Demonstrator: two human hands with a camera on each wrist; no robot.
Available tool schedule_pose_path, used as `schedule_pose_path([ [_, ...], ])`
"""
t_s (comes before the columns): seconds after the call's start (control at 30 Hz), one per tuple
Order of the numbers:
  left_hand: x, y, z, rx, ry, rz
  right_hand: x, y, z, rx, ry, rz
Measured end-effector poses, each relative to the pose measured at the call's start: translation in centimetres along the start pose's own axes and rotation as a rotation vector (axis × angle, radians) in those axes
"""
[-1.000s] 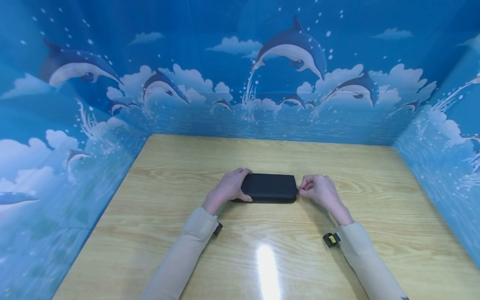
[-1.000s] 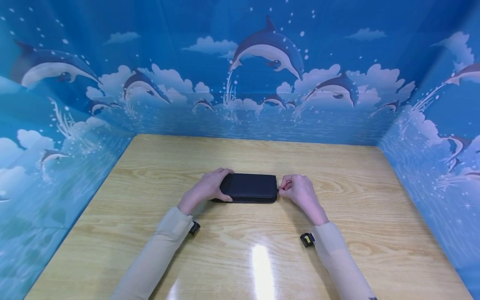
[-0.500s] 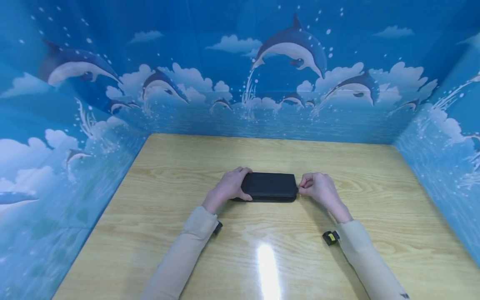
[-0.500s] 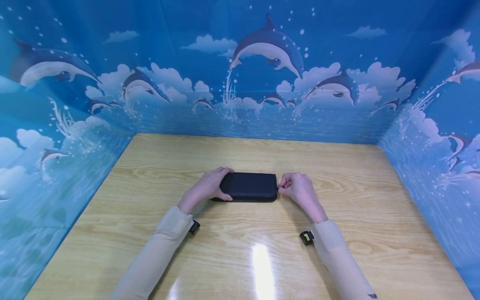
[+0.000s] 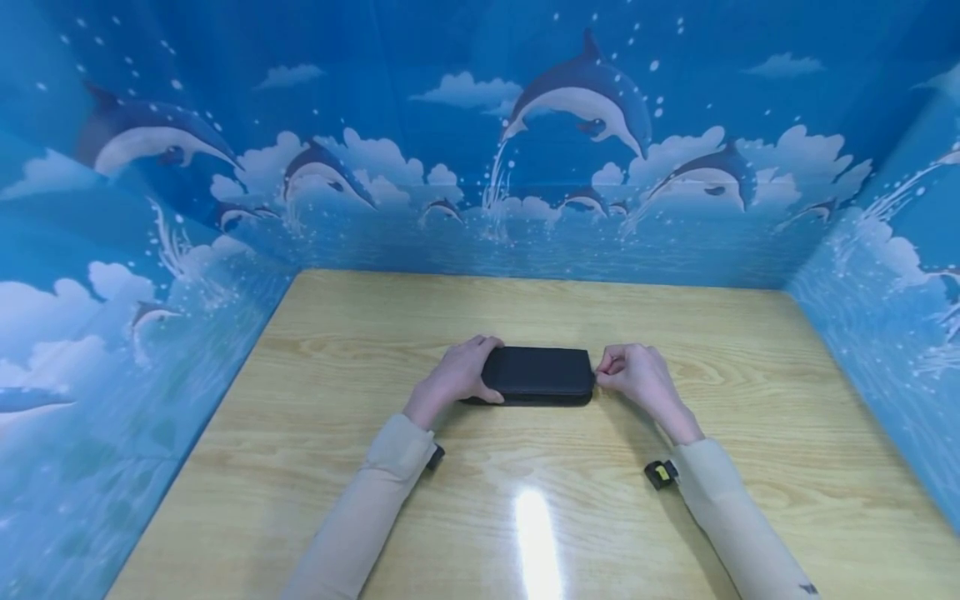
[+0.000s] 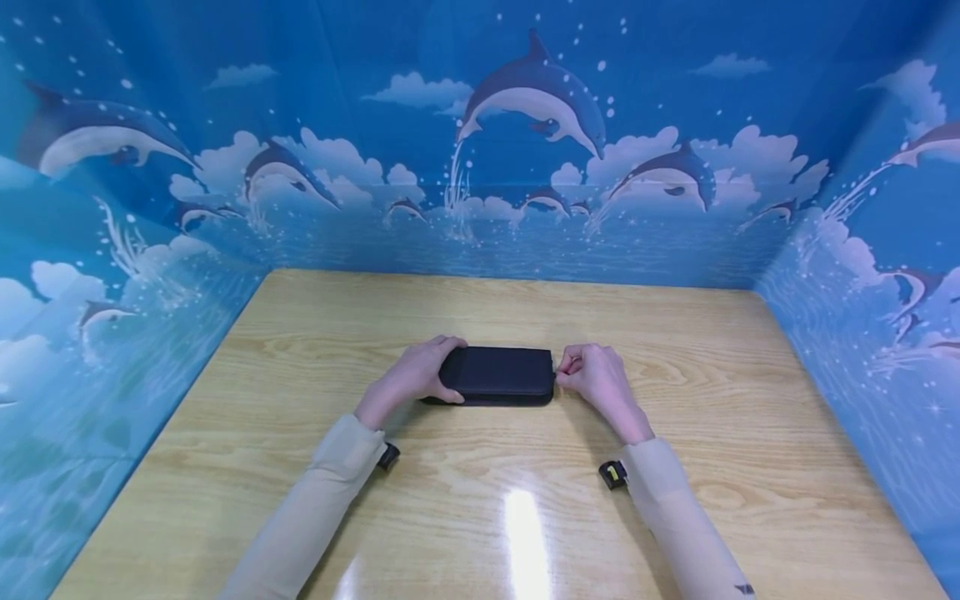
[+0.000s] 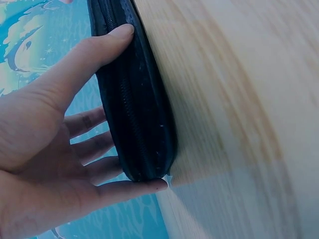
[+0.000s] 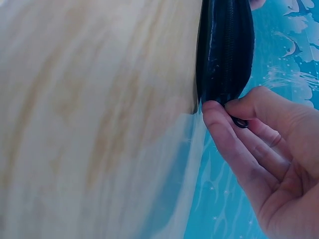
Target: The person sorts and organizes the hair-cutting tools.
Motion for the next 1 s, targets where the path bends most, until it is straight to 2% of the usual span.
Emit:
schedule_pose_path([
  [0.5,0.07,0.04,0.02,0.008,-0.015,-0.021,-0.28,0.13,-0.28,0.027,0.014,0.029],
  [1.0,0.15,0.0,0.12,0.015,-0.015,-0.025,-0.05,0.11,-0.7,0.016,0.005,0.004],
])
Point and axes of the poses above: each hand's wrist, its own z-axis away from the middle knuckle, its own y-axis out of the back of the hand, x = y × z, the point moved 7 cm from there along -z, towards the middle knuckle, and after that the axes turned 15 degrees about -y, right-handed, at the moved point
